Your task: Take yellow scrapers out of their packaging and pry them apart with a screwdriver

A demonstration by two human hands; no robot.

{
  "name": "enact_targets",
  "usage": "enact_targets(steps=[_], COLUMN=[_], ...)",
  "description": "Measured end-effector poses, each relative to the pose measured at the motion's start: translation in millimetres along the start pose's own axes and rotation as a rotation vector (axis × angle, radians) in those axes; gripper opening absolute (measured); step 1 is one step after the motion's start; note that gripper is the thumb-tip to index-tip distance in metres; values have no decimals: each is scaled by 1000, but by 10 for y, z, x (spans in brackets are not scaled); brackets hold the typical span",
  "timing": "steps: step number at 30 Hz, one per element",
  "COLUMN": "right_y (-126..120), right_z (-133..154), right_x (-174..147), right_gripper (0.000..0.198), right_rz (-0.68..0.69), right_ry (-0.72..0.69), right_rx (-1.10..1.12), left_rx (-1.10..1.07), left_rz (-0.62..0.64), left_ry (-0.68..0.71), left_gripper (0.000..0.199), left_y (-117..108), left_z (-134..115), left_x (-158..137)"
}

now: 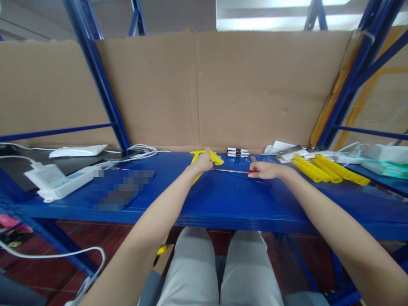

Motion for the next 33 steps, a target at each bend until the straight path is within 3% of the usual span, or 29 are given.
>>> enact_targets(steps=[3,6,10,17,22,26,33], right_y=[-28,-56,-83,-60,-20,18,44], right_z=[-26,-55,-66,14,122,182,186], right_x=[-11,-24,-12,56,-27,-98,-124], right_gripper=[14,14,14,11,18,22,21], right_rz=[-15,-46,-147,-329,-401,-420,-471], right_ry=[30,47,42,7,19,32,6], right_rx=[27,73,54,-88,-140,-158,-131], left_rx=[411,550,409,129,122,105,274], left_rz=[-44,-13,120,159,135,88,37], left_ry=[145,192,146,78,68,33,39], left_gripper=[26,16,11,19,31,30,27], left_y=[-17,-61,-209,-426,-409,-415,-437], left_z=[-116,-208,-267,-248,-258,-268,-167], left_x=[-42,-77,-104,-207,-287,-378,-391])
Point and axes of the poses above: each hand's wrist, its own x-axis towards the middle knuckle, its own y-axis out of the palm, z = x × y, the point moved 1 cm from there along x, towards the middle knuckle, and after that the axes turned 8 degrees about x, right-handed, at the moved point
